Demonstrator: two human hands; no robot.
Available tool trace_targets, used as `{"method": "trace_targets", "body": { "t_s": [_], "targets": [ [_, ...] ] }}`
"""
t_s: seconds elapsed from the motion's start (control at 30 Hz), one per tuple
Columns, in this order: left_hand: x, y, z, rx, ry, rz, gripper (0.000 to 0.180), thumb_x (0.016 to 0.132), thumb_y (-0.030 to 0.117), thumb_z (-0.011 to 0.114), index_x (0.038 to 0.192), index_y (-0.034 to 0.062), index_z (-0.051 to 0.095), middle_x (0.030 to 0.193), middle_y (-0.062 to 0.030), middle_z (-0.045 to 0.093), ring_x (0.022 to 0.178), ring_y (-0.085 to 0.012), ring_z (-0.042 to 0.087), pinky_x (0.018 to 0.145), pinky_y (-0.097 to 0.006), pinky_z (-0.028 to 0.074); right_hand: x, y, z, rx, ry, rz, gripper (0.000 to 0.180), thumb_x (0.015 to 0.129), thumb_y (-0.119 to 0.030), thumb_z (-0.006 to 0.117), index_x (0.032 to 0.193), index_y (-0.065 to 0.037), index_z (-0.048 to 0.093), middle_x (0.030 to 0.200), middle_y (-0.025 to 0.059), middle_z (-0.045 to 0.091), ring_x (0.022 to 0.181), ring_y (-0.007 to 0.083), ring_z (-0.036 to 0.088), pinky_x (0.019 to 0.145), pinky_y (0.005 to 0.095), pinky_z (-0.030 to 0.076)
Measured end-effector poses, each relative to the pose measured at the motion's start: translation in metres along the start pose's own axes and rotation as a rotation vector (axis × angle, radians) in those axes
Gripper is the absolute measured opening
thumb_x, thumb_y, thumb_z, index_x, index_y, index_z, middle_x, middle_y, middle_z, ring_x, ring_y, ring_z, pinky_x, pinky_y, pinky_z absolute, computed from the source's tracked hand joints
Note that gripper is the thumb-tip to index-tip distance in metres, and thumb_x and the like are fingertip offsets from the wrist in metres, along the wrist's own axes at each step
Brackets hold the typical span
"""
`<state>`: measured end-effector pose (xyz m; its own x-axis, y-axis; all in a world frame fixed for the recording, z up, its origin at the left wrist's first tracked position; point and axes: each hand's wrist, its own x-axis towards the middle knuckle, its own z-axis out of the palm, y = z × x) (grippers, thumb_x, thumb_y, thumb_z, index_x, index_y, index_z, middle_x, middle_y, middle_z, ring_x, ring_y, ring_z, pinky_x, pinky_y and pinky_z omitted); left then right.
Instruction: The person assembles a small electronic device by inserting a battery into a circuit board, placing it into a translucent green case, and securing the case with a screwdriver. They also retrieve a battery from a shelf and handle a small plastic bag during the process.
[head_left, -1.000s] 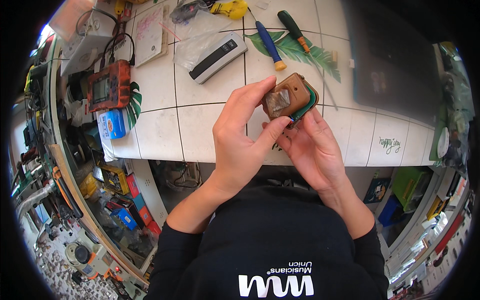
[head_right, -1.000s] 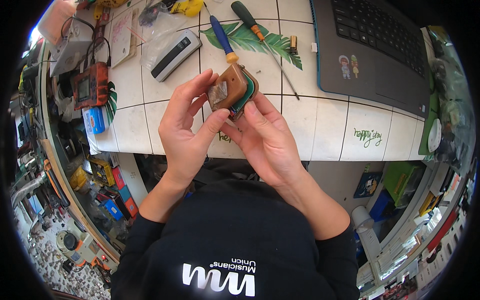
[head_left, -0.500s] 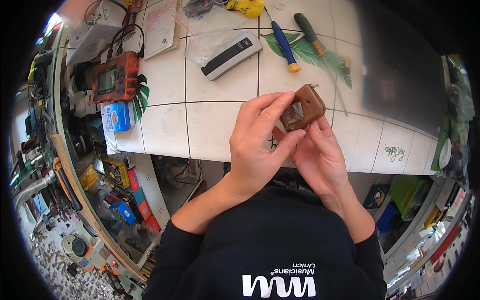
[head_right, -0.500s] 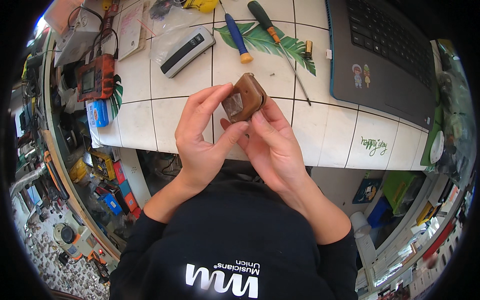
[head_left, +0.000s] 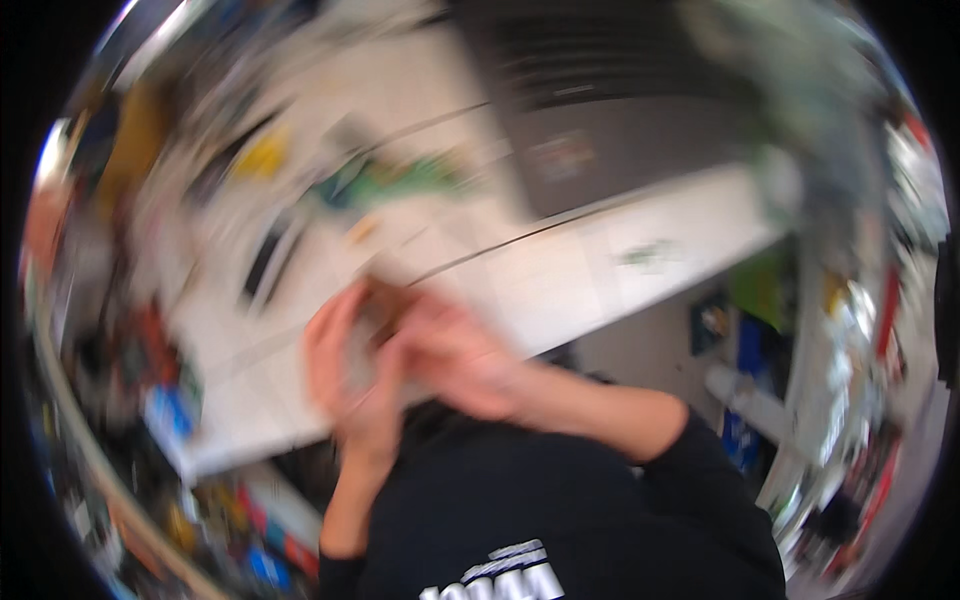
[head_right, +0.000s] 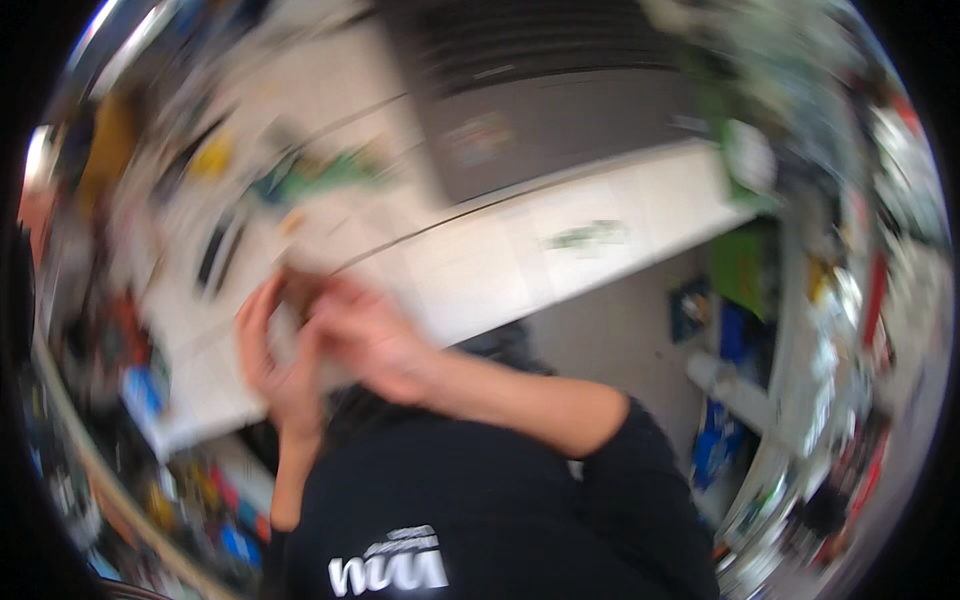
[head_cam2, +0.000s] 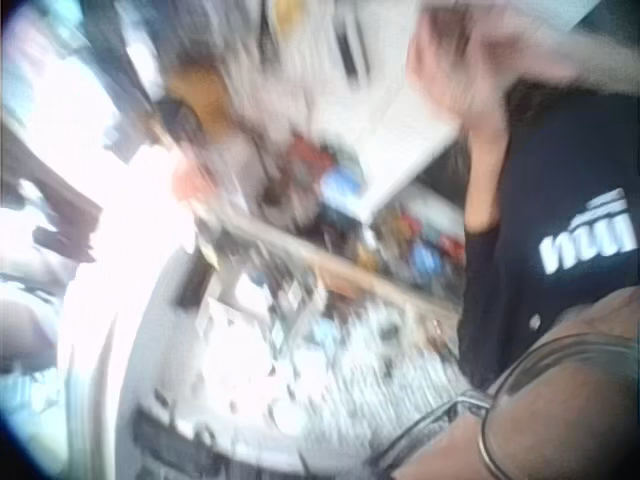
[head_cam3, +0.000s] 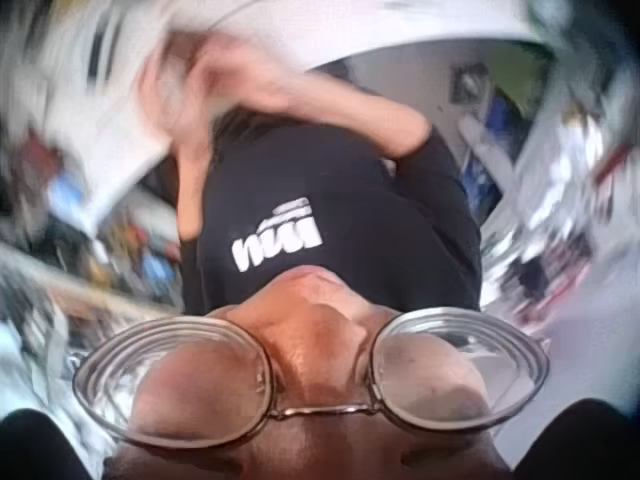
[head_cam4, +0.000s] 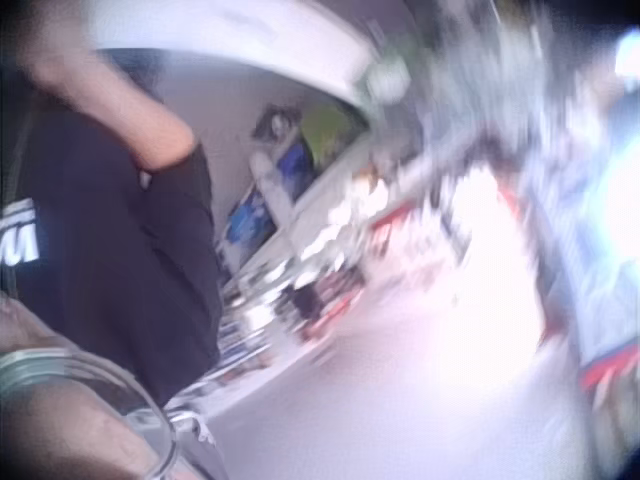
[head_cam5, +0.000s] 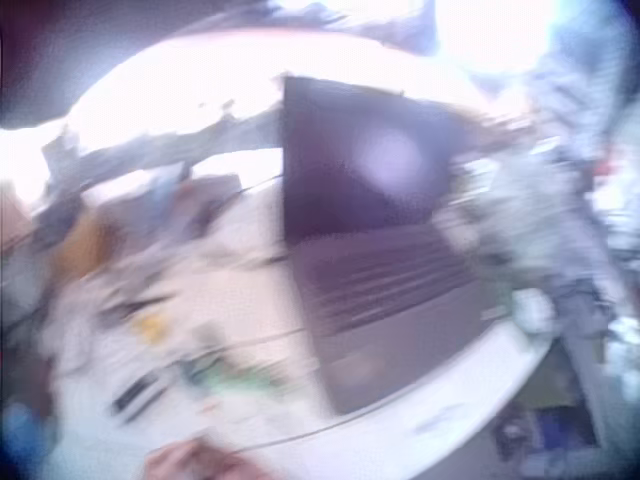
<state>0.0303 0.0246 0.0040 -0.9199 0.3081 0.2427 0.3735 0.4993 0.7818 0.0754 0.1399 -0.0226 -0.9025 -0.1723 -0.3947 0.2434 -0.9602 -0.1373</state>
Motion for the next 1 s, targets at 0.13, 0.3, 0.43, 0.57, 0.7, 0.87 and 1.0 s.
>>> {"method": "trace_targets", "body": {
  "t_s": [0.13, 0.3, 0.43, 0.57, 0.7, 0.87, 1.0],
  "targets": [
    [-0.004, -0.032, 0.018, -0.022, -0.02, 0.008, 0.046, 0.076, 0.004, 0.066, 0.12, -0.0011, 0.054, 0.118, -0.0145, 0.055, 0.109, -0.0275, 0.053, 0.097, -0.037, 0.039, 0.018, 0.006, -0.014, 0.038, -0.032, -0.088, 0.033, 0.092, -0.01, 0.052, 0.125, -0.01, 0.048, 0.107, -0.0026, 0.057, 0.092, 0.0097, 0.055, 0.079, 0.0261, 0.047],
    [0.014, 0.009, 0.017, 0.004, -0.02, 0.147, 0.035, 0.078, 0.004, 0.067, 0.111, -0.0043, 0.058, 0.103, -0.0155, 0.06, 0.096, -0.0236, 0.058, 0.084, -0.034, 0.046, 0.023, 0.0, -0.014, 0.057, -0.161, -0.086, 0.039, 0.095, -0.012, 0.044, 0.134, -0.011, 0.037, 0.123, -0.0022, 0.049, 0.113, 0.0094, 0.046, 0.092, 0.0248, 0.04],
    [0.021, 0.018, 0.009, 0.126, -0.03, 0.324, 0.037, 0.077, 0.011, 0.073, 0.108, -0.0052, 0.061, 0.099, -0.0174, 0.062, 0.09, -0.0251, 0.061, 0.079, -0.035, 0.049, 0.025, 0.005, -0.01, 0.099, -0.121, -0.107, 0.038, 0.094, -0.011, 0.044, 0.132, -0.012, 0.038, 0.119, -0.0026, 0.051, 0.104, 0.0091, 0.051, 0.086, 0.0251, 0.044],
    [0.023, 0.016, 0.01, 0.028, -0.073, 0.248, 0.039, 0.077, 0.011, 0.072, 0.11, -0.0051, 0.059, 0.106, -0.0188, 0.058, 0.092, -0.0278, 0.061, 0.081, -0.036, 0.052, 0.07, 0.026, -0.042, 0.135, -0.199, -0.181, 0.035, 0.093, -0.01, 0.046, 0.128, -0.014, 0.044, 0.112, -0.0035, 0.055, 0.1, 0.0107, 0.053, 0.085, 0.0266, 0.044],
    [0.025, 0.01, 0.01, 0.079, -0.129, 0.167, 0.042, 0.076, 0.004, 0.07, 0.114, -0.005, 0.057, 0.11, -0.0191, 0.057, 0.099, -0.029, 0.058, 0.085, -0.037, 0.05, 0.068, 0.015, -0.039, 0.121, -0.173, -0.141, 0.032, 0.094, -0.01, 0.044, 0.126, -0.016, 0.046, 0.108, -0.0059, 0.056, 0.094, 0.0077, 0.053, 0.08, 0.0241, 0.044],
    [0.027, 0.001, 0.021, -0.24, -0.197, 0.001, 0.046, 0.078, 0.0, 0.066, 0.121, -0.0053, 0.049, 0.114, -0.0181, 0.056, 0.102, -0.026, 0.056, 0.091, -0.036, 0.046, 0.067, 0.01, -0.045, 0.03, -0.154, -0.151, 0.03, 0.095, -0.015, 0.044, 0.124, -0.02, 0.048, 0.104, -0.0098, 0.056, 0.087, 0.0039, 0.051, 0.074, 0.0199, 0.043],
    [0.028, 0.001, 0.02, -0.263, -0.225, -0.061, 0.043, 0.082, 0.005, 0.064, 0.12, -0.0063, 0.049, 0.115, -0.0187, 0.056, 0.107, -0.0285, 0.054, 0.095, -0.039, 0.042, 0.058, 0.003, -0.04, -0.036, -0.117, -0.126, 0.029, 0.095, -0.016, 0.045, 0.123, -0.019, 0.05, 0.102, -0.0099, 0.056, 0.084, 0.0029, 0.051, 0.072, 0.019, 0.043]
  ]
}}
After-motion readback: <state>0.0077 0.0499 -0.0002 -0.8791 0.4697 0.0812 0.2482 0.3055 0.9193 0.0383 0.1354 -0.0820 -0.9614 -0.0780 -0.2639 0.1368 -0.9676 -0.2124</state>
